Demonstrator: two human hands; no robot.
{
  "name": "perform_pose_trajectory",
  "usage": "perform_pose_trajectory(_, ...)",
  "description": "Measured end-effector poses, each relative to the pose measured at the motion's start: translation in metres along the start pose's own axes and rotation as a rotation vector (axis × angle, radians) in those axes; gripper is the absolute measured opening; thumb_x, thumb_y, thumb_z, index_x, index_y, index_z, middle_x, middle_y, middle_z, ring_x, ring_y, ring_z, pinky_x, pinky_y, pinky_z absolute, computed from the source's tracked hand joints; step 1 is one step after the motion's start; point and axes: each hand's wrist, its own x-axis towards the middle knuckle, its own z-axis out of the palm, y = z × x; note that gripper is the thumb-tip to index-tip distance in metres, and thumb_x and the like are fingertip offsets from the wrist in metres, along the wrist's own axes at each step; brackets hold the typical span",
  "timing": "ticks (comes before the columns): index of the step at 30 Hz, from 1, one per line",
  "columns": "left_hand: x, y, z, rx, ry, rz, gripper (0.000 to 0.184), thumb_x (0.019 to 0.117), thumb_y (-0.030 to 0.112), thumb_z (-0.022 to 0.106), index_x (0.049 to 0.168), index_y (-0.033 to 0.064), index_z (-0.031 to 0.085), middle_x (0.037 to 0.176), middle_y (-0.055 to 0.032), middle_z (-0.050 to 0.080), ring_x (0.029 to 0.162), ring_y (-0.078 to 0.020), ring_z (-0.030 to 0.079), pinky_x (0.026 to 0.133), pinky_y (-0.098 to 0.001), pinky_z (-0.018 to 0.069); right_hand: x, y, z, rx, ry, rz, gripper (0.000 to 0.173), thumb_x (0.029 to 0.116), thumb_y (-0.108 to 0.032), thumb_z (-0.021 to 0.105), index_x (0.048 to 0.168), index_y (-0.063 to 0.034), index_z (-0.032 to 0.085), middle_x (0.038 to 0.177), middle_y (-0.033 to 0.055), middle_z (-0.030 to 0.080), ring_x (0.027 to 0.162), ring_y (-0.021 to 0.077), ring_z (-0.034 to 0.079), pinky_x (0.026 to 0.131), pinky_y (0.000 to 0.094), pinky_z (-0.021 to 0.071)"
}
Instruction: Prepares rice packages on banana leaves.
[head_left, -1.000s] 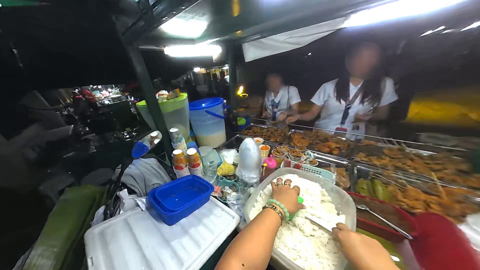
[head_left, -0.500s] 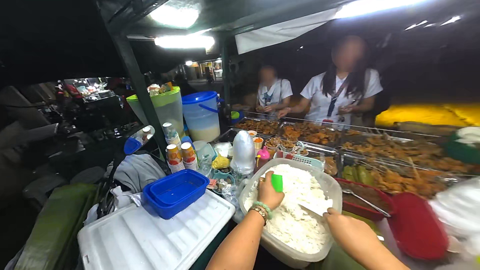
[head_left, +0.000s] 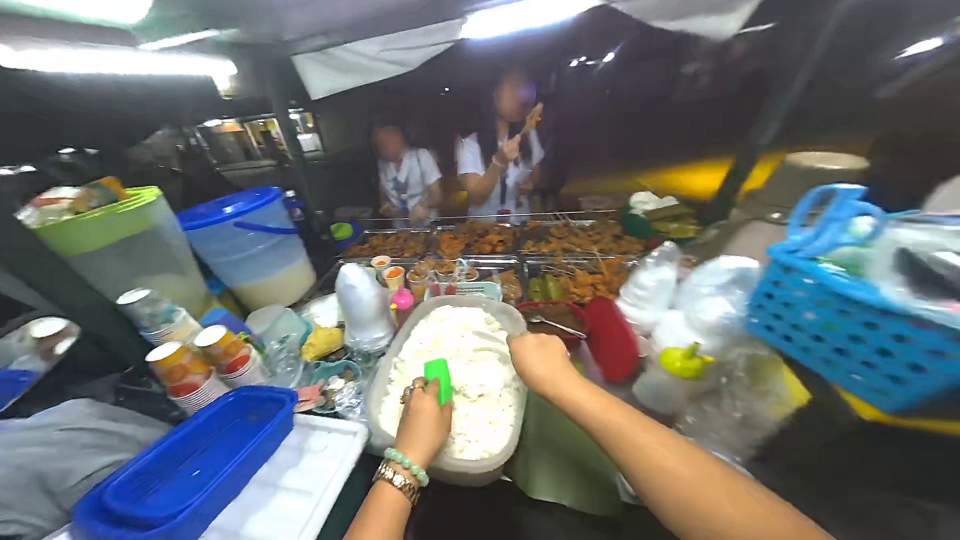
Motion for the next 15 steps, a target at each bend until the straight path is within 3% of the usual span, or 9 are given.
perform_pose_trajectory(2, 0.001, 0.000, 0.000, 0.026, -0.055, 0.004, 0.062, 0.0914, 0.017, 0.072, 0.147, -0.0007, 0.051, 0.150, -0.0288, 0.045, 0.137, -0.0447, 0.046, 0.115, -0.0508, 0.0398, 0.003, -0.001, 0.001, -0.022, -0.064, 0.058, 0.028, 0.1020, 0.000, 0.045, 0.120, 0.0099, 0.064, 0.126, 0.0302, 0.065, 0.120, 0.0476, 0.062, 0.093, 0.0637, 0.0503)
perform_pose_trajectory(6, 0.003, 0.000, -0.001, 0.033, -0.030, -0.001, 0.054, 0.0890, 0.008, 0.068, 0.141, -0.0042, 0.057, 0.142, -0.0278, 0.053, 0.135, -0.0406, 0.050, 0.114, -0.0482, 0.0403, 0.007, -0.003, 0.011, 0.058, -0.191, 0.032, 0.030, 0.1036, -0.011, 0.048, 0.122, 0.0051, 0.065, 0.130, 0.0273, 0.064, 0.122, 0.0453, 0.062, 0.095, 0.0656, 0.0489)
perform_pose_trajectory(9, 0.005, 0.000, -0.002, 0.037, -0.041, -0.012, 0.056, 0.0914, 0.022, 0.071, 0.139, -0.0050, 0.057, 0.141, -0.0271, 0.054, 0.134, -0.0389, 0.051, 0.114, -0.0472, 0.0409, 0.004, -0.001, 0.017, 0.084, -0.195, 0.023, 0.032, 0.1067, -0.018, 0.045, 0.124, 0.0013, 0.065, 0.129, 0.0251, 0.065, 0.122, 0.0442, 0.063, 0.095, 0.0647, 0.0493)
perform_pose_trajectory(11, 0.009, 0.004, -0.002, 0.055, -0.044, -0.043, 0.059, 0.0916, 0.028, 0.074, 0.137, -0.0061, 0.057, 0.141, -0.0279, 0.053, 0.135, -0.0406, 0.050, 0.114, -0.0483, 0.0408, -0.002, -0.004, 0.017, 0.086, -0.205, 0.015, 0.032, 0.1072, -0.017, 0.044, 0.125, 0.0006, 0.064, 0.128, 0.0245, 0.066, 0.121, 0.0435, 0.063, 0.095, 0.0639, 0.0496)
perform_pose_trajectory(15, 0.015, 0.009, -0.004, 0.094, -0.035, -0.097, 0.061, 0.0876, 0.025, 0.074, 0.136, -0.0068, 0.056, 0.139, -0.0273, 0.054, 0.134, -0.0404, 0.050, 0.112, -0.0486, 0.0425, -0.019, -0.008, 0.021, 0.064, -0.234, -0.049, 0.031, 0.1034, -0.005, 0.048, 0.131, 0.0041, 0.057, 0.125, 0.0274, 0.065, 0.119, 0.0455, 0.064, 0.095, 0.0621, 0.0512)
